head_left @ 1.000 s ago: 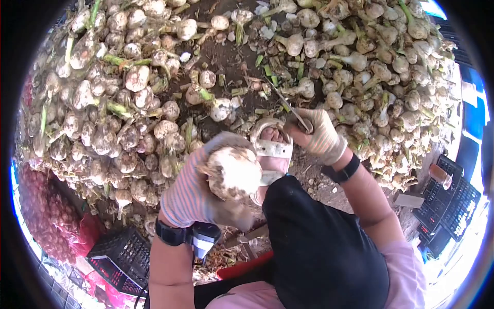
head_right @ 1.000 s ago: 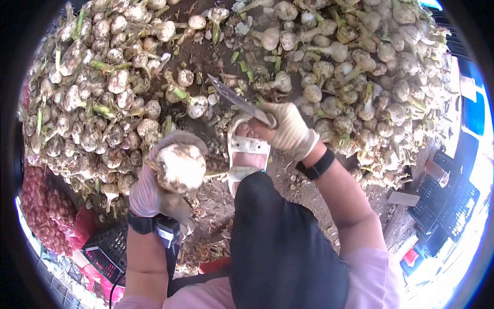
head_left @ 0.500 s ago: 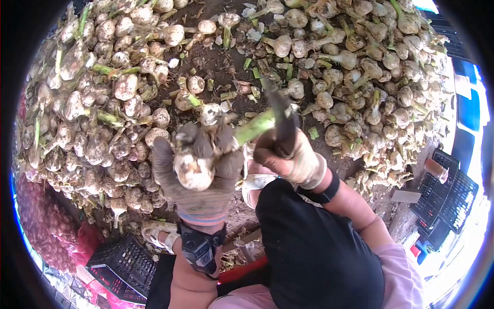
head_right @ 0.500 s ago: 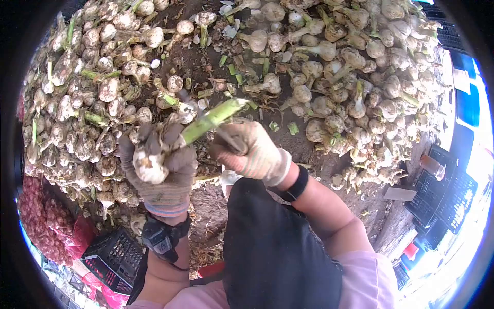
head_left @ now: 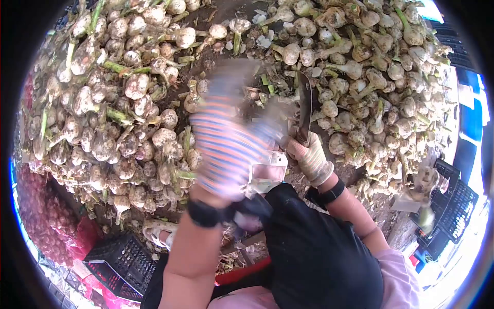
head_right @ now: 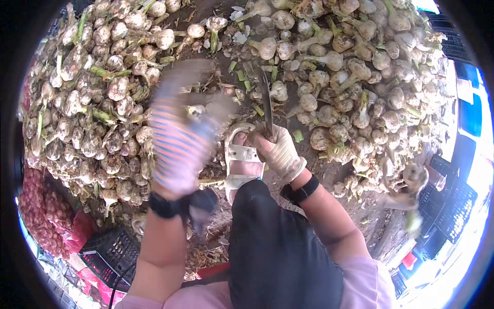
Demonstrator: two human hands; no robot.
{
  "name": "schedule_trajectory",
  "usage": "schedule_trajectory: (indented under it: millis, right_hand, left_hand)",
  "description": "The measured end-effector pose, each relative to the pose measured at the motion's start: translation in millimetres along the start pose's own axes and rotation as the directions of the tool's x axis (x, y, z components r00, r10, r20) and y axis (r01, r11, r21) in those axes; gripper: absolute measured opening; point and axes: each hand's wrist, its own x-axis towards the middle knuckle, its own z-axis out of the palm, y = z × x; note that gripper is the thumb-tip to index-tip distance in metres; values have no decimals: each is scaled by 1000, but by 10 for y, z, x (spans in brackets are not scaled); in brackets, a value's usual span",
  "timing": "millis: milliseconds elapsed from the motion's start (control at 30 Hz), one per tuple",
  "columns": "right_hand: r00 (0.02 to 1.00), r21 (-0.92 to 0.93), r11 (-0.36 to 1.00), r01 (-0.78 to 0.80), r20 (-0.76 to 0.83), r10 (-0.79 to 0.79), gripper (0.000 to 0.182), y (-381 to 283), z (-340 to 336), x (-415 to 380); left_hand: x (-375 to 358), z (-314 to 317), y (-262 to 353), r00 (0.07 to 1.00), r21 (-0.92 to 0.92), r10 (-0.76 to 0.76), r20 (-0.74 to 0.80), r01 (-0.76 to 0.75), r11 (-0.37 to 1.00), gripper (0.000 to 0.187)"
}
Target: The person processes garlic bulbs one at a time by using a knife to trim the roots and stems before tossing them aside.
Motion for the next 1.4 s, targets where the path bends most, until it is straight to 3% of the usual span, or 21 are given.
schedule_trajectory:
  millis: [67,133,200,333,400,433,467,533,600,633,700,800,867,933,967,1000,1100,1200,1233,1300,1400]
  right_hand:
    - [997,-6,1000,-15,-81,14,12,6,-3,-16]
    - [998,19,999,-40,-54,41,12,103,-24,13]
    - [998,35,998,-58,-13,59,12,138,-2,52]
    - [997,24,997,67,-25,-66,13,183,144,152]
    - [994,-130,986,107,-3,-109,12,138,106,138]
    - [995,-162,982,100,-6,-102,12,88,101,127]
    - [994,-164,981,105,-11,-108,12,23,70,128]
    - [992,-513,851,113,9,-127,16,-37,27,96]
    - [970,-486,843,232,48,-239,17,-61,77,128]
    - [955,-657,698,285,136,-263,18,-218,143,122]
    - [901,-783,459,420,302,-311,20,-392,255,152]
    - [781,-674,401,620,479,-401,21,-548,408,192]
    - [779,-641,443,627,514,-359,21,-464,337,268]
    - [915,-749,526,403,319,-246,25,-121,102,431]
    - [917,-759,516,397,313,-246,24,-41,-32,414]
    - [946,-673,664,325,243,-217,19,-23,-30,325]
    - [967,-547,810,213,239,-93,16,-228,132,164]
    - [978,-550,827,115,210,4,14,-167,260,183]
    - [964,-542,829,139,266,13,20,-135,270,197]
    - [949,-507,850,141,313,29,28,-117,333,190]
    - [944,-531,818,220,328,-40,29,-167,398,186]
  left_hand:
    - [277,-574,-362,859,17,-433,-273,455,890,38]
    - [240,-860,-643,651,-81,-733,-198,734,674,43]
    - [53,-763,-757,723,570,-681,-116,610,550,49]
    - [-205,-365,-1191,711,658,-703,-8,533,532,55]
    - [-295,-294,-1293,742,488,-666,82,553,675,48]
    - [-253,-286,-1181,701,57,-695,162,696,715,44]
    - [-216,-281,-1095,683,-374,-684,255,722,582,41]
    - [-197,-450,-829,688,-225,-638,345,721,656,35]
    - [-122,-541,-457,785,-32,-524,332,564,825,38]
    - [-120,-613,-393,784,-31,-524,332,565,825,38]
    - [-134,-778,-318,863,300,-229,449,96,949,45]
    - [-205,-903,-96,746,366,-459,483,304,879,52]
    - [-206,-977,43,775,349,-411,480,261,900,46]
    - [-192,-1044,139,836,312,-287,467,148,938,36]
    - [-278,-1092,177,922,130,-192,337,156,979,29]
    - [-204,-1121,310,875,168,-307,374,262,950,31]
    - [-86,-1062,346,954,451,-64,293,-79,889,23]
    - [-203,-943,349,898,-57,-433,74,437,897,30]
    - [-218,-979,353,898,-55,-434,74,439,897,30]
    - [-239,-1081,368,771,-361,-601,210,633,685,37]
    - [-213,-1064,470,669,-343,-705,236,736,584,43]
